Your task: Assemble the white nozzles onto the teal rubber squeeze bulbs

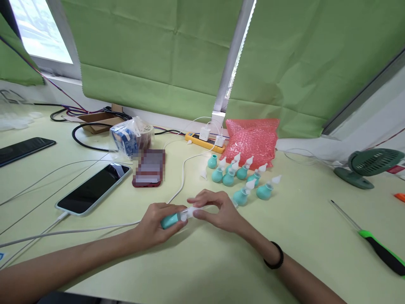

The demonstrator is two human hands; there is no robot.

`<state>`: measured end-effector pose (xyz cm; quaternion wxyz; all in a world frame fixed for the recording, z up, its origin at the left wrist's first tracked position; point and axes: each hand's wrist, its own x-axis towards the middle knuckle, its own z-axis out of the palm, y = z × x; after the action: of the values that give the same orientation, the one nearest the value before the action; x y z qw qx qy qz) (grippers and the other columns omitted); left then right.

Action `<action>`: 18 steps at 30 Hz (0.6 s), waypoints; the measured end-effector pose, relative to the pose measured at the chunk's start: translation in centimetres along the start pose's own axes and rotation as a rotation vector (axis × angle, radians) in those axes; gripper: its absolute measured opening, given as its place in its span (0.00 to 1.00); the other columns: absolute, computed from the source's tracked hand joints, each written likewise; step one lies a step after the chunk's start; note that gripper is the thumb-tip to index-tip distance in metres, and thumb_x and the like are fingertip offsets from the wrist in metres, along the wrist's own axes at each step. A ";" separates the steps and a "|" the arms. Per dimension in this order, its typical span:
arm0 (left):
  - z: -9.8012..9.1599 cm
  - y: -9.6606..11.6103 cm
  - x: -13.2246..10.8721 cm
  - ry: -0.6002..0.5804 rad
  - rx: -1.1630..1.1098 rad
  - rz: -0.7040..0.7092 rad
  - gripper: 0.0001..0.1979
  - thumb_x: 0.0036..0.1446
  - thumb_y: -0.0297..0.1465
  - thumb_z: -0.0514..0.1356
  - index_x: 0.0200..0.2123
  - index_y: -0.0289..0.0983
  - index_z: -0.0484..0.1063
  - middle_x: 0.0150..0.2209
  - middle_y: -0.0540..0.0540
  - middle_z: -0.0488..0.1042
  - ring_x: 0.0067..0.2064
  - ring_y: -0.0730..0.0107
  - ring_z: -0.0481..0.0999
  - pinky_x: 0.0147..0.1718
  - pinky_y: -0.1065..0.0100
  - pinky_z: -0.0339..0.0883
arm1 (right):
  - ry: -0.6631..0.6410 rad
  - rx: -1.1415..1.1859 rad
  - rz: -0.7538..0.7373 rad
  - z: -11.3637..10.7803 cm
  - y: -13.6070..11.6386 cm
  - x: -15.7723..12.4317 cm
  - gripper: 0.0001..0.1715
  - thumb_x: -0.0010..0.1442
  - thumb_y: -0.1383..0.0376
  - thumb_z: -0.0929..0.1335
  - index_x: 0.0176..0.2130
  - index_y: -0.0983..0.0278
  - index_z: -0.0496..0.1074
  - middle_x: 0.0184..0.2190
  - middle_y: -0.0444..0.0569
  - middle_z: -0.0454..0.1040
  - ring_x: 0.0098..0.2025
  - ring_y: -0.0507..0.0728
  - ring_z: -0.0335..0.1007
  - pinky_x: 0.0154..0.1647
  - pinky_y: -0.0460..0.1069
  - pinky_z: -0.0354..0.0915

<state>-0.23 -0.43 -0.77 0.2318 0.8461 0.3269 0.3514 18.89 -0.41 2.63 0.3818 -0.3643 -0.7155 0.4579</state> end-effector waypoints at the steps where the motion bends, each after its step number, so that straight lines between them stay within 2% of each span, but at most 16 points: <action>1: 0.1 -0.1 -0.1 0.016 0.043 0.037 0.11 0.52 0.34 0.52 0.34 0.35 0.70 0.26 0.48 0.73 0.24 0.74 0.68 0.24 0.73 0.57 | -0.020 -0.082 0.014 -0.4 -0.3 0.1 0.05 0.46 0.66 0.69 0.28 0.66 0.72 0.28 0.49 0.73 0.33 0.54 0.68 0.34 0.49 0.65; 3: 0.3 -0.3 -0.2 0.025 0.124 0.094 0.11 0.52 0.34 0.52 0.35 0.36 0.70 0.24 0.49 0.73 0.23 0.73 0.68 0.23 0.72 0.56 | -0.067 -0.178 0.074 -1.0 -0.7 0.2 0.07 0.45 0.65 0.69 0.27 0.67 0.74 0.22 0.48 0.72 0.25 0.51 0.66 0.24 0.45 0.64; 5: 0.3 -0.4 -0.3 0.000 0.189 0.138 0.11 0.52 0.34 0.52 0.36 0.36 0.69 0.22 0.49 0.72 0.22 0.73 0.69 0.23 0.71 0.55 | -0.131 -0.185 0.141 -1.3 -0.8 0.2 0.08 0.44 0.65 0.70 0.26 0.68 0.74 0.20 0.47 0.71 0.22 0.50 0.64 0.20 0.44 0.61; 9: 0.3 -0.4 -0.3 -0.039 0.256 0.190 0.11 0.54 0.34 0.50 0.37 0.36 0.69 0.21 0.49 0.71 0.22 0.72 0.70 0.22 0.70 0.55 | -0.226 -0.062 0.230 -1.4 -0.3 0.4 0.08 0.45 0.66 0.69 0.25 0.70 0.73 0.20 0.48 0.72 0.23 0.50 0.66 0.23 0.44 0.63; 18: 0.3 -0.4 -0.4 0.059 0.351 0.326 0.11 0.54 0.32 0.50 0.38 0.34 0.67 0.19 0.50 0.69 0.20 0.74 0.68 0.21 0.70 0.54 | -0.148 0.244 0.276 -0.4 1.3 -0.3 0.06 0.43 0.68 0.70 0.23 0.69 0.70 0.21 0.48 0.75 0.24 0.52 0.71 0.26 0.45 0.67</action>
<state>-0.35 -0.44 -1.41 0.0118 0.9045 0.2485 0.3465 19.60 -0.09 1.47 0.3030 -0.3756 -0.6240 0.6146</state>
